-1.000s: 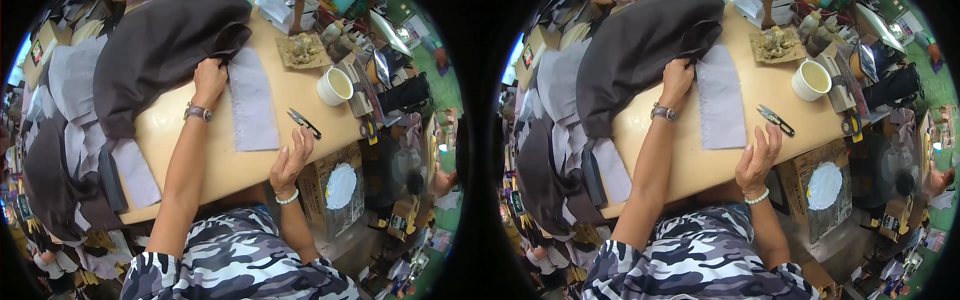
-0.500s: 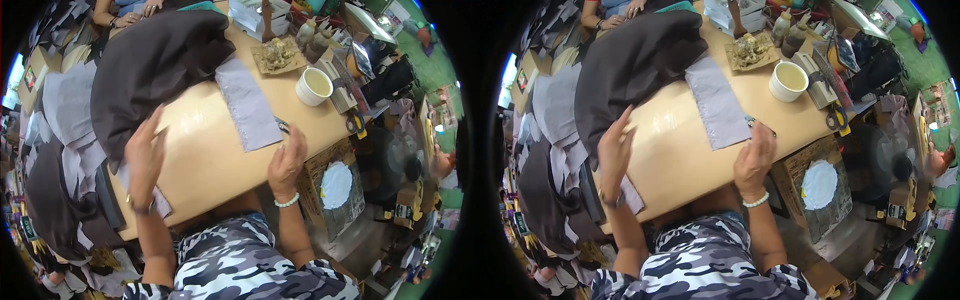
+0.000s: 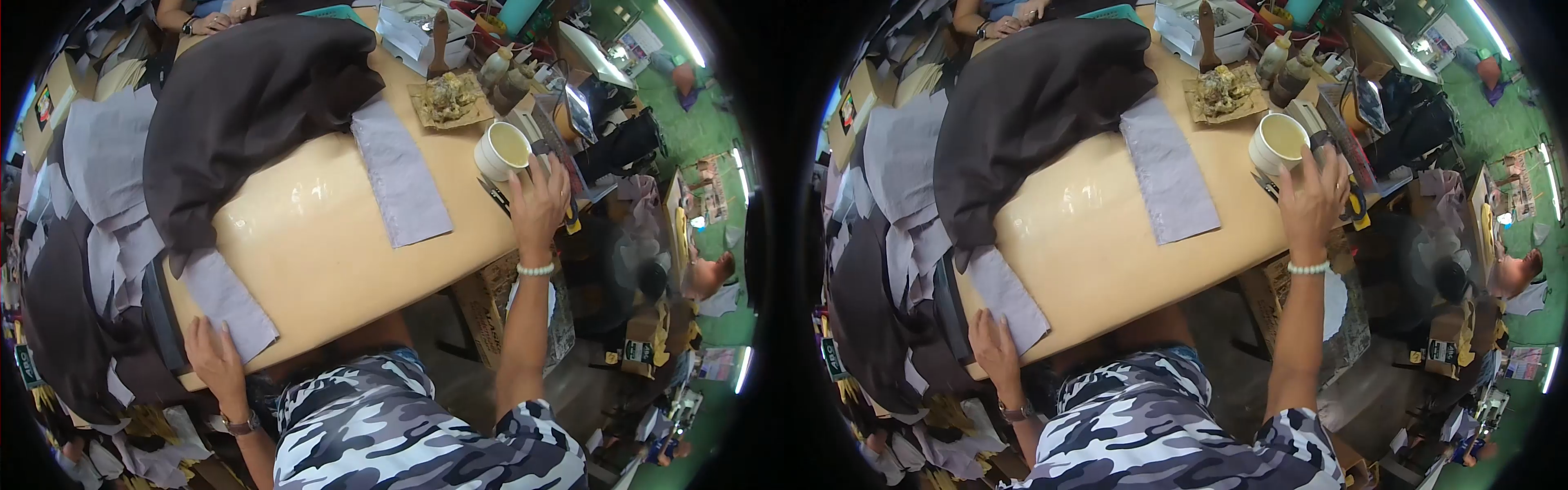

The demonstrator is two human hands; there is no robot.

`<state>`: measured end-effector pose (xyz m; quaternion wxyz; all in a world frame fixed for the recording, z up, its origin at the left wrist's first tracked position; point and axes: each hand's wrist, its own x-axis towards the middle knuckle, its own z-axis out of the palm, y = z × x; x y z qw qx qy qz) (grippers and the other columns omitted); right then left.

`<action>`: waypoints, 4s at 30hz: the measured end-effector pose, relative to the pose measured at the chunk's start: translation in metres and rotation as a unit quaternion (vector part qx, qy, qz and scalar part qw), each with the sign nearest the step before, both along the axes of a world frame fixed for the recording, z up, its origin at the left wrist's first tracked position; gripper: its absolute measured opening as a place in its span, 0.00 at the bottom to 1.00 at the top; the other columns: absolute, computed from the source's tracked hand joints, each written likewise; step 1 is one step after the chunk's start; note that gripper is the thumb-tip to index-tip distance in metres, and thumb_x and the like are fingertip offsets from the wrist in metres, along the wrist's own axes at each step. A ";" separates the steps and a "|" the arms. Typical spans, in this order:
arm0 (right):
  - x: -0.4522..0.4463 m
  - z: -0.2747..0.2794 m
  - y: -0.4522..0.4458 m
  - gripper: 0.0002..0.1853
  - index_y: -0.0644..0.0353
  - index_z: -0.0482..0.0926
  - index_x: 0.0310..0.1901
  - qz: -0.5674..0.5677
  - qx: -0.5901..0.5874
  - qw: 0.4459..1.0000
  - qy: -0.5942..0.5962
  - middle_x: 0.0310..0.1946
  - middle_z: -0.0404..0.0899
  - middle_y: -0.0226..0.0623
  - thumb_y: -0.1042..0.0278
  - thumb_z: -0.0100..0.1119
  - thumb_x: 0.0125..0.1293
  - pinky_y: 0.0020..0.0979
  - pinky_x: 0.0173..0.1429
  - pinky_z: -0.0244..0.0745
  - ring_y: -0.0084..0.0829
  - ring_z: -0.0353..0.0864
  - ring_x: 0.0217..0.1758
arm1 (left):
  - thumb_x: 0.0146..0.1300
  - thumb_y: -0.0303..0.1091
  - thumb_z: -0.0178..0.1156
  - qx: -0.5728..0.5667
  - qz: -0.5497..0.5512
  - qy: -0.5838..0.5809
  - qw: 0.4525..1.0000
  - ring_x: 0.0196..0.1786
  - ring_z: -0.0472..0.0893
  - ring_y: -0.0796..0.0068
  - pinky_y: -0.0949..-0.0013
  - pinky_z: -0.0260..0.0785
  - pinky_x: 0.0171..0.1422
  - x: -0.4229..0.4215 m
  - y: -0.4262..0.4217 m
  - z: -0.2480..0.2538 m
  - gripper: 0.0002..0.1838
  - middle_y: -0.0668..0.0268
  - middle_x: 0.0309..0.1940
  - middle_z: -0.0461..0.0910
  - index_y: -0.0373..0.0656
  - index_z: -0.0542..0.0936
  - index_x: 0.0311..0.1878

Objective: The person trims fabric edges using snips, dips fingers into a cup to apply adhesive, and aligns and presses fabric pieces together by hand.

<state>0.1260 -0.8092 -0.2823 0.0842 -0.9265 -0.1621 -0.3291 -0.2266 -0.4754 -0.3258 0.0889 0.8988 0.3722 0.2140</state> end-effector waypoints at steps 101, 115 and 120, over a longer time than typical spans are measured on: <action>-0.184 -0.042 0.260 0.42 0.62 0.55 0.68 0.631 0.053 0.689 0.354 0.56 0.71 0.48 0.75 0.64 0.51 0.39 0.56 0.68 0.44 0.74 0.55 | 0.49 0.39 0.63 -0.390 -0.408 0.033 0.825 0.55 0.72 0.67 0.69 0.61 0.61 0.153 0.213 0.036 0.26 0.62 0.50 0.74 0.40 0.76 0.52; -0.132 -0.022 0.310 0.30 0.61 0.69 0.60 0.585 0.124 0.708 0.374 0.45 0.72 0.45 0.86 0.50 0.51 0.31 0.48 0.73 0.37 0.76 0.44 | 0.43 0.31 0.67 -0.322 -0.449 0.114 0.826 0.68 0.63 0.61 0.65 0.56 0.69 0.156 0.220 0.032 0.29 0.58 0.63 0.65 0.47 0.77 0.54; -0.117 -0.036 0.333 0.28 0.60 0.75 0.54 0.592 0.123 0.714 0.353 0.46 0.73 0.43 0.91 0.44 0.50 0.32 0.48 0.73 0.39 0.76 0.44 | 0.45 0.33 0.65 -0.325 -0.456 0.111 0.821 0.67 0.63 0.61 0.64 0.56 0.69 0.155 0.222 0.031 0.27 0.57 0.64 0.65 0.47 0.78 0.54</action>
